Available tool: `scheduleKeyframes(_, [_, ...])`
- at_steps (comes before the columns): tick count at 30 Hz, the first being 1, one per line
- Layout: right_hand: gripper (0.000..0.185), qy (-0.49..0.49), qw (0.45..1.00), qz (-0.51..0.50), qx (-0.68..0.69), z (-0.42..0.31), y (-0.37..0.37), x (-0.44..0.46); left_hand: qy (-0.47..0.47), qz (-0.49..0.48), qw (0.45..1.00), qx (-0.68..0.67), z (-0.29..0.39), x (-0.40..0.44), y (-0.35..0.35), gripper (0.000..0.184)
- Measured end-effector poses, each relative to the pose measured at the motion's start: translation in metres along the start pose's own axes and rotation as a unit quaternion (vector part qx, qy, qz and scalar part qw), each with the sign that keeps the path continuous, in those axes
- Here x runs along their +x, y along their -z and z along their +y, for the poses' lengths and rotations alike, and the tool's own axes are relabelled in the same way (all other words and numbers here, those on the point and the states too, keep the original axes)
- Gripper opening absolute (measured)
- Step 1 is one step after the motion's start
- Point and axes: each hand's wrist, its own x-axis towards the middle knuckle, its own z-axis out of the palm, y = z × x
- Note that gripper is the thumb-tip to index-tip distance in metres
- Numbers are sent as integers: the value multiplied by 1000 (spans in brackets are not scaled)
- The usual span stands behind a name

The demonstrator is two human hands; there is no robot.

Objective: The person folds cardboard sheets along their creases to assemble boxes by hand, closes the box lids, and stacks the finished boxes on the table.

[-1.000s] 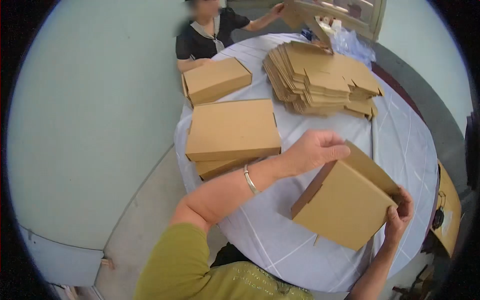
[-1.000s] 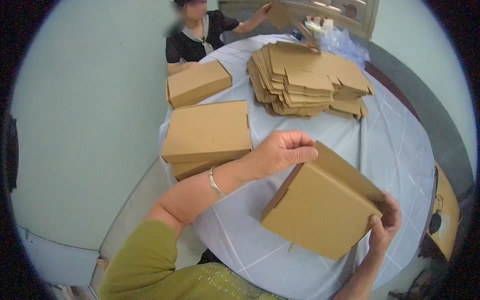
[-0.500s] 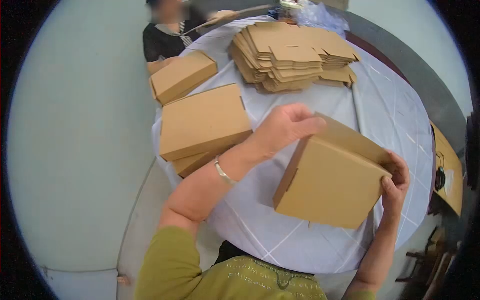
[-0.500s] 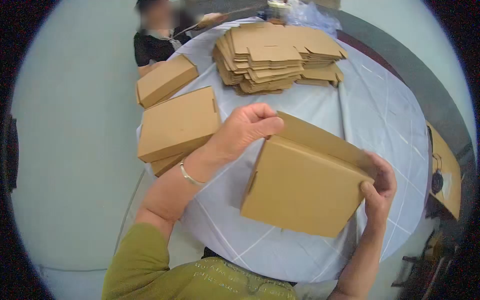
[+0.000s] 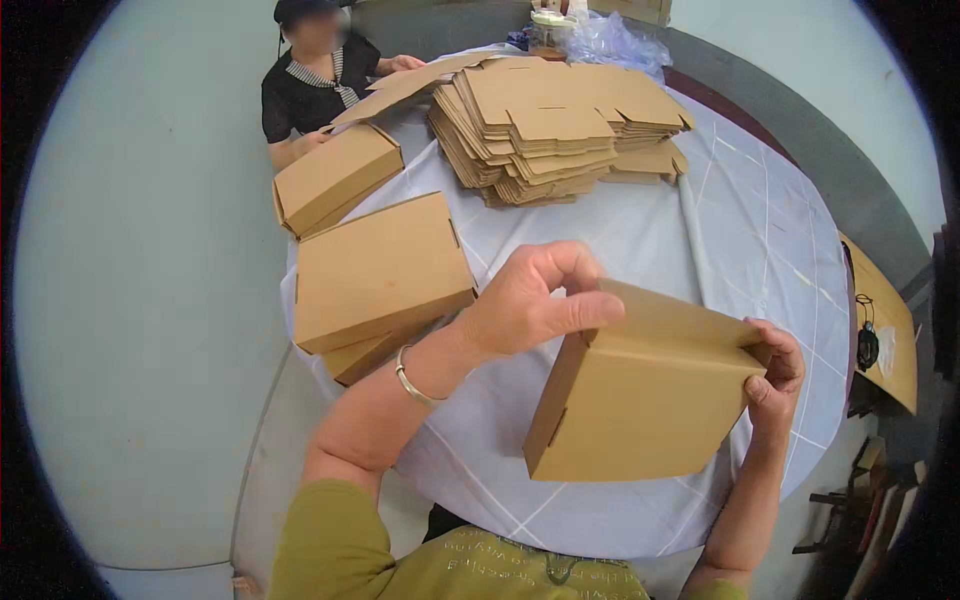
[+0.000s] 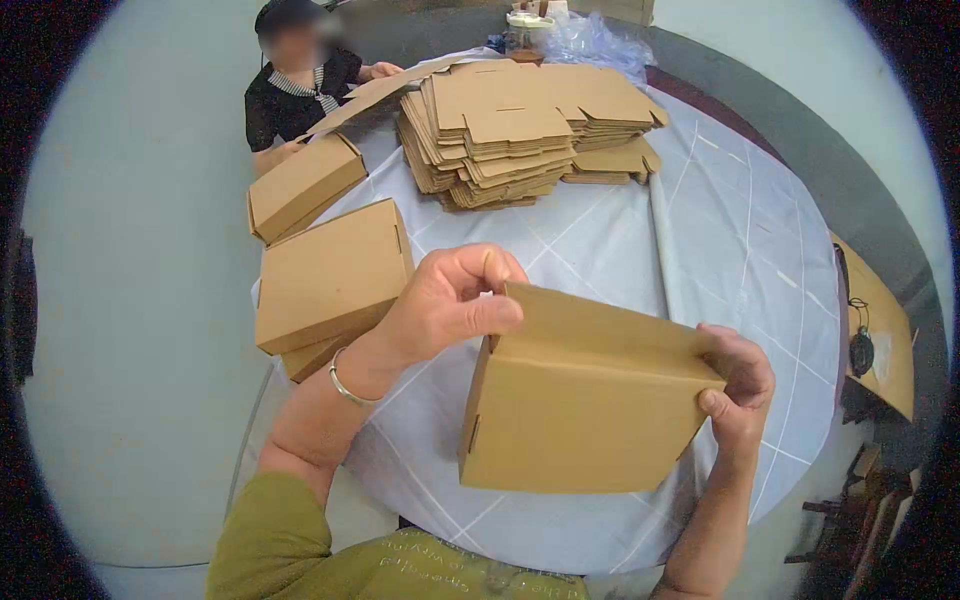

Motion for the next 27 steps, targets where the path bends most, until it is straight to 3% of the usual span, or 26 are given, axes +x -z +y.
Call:
scheduleKeyframes(7, [58,8,999,-21,42,-2,5,-2,-122,-62,987,87,3,0,1,30])
scheduleKeyframes(14, [58,-7,998,-28,56,-3,8,-4,-103,-119,983,92,11,0,8,27])
scheduleKeyframes(16, [58,1,998,-51,43,-3,8,-2,-59,-184,966,170,21,-1,10,28])
scheduleKeyframes(17, [58,-3,998,-53,43,-2,7,-2,-57,-181,967,168,22,-2,11,28])
scheduleKeyframes(19, [57,-14,999,-16,41,2,2,-2,31,-194,964,180,20,-4,13,33])
scheduleKeyframes(27, [51,-69,993,65,73,14,-12,-1,117,-189,964,147,10,-1,11,35])
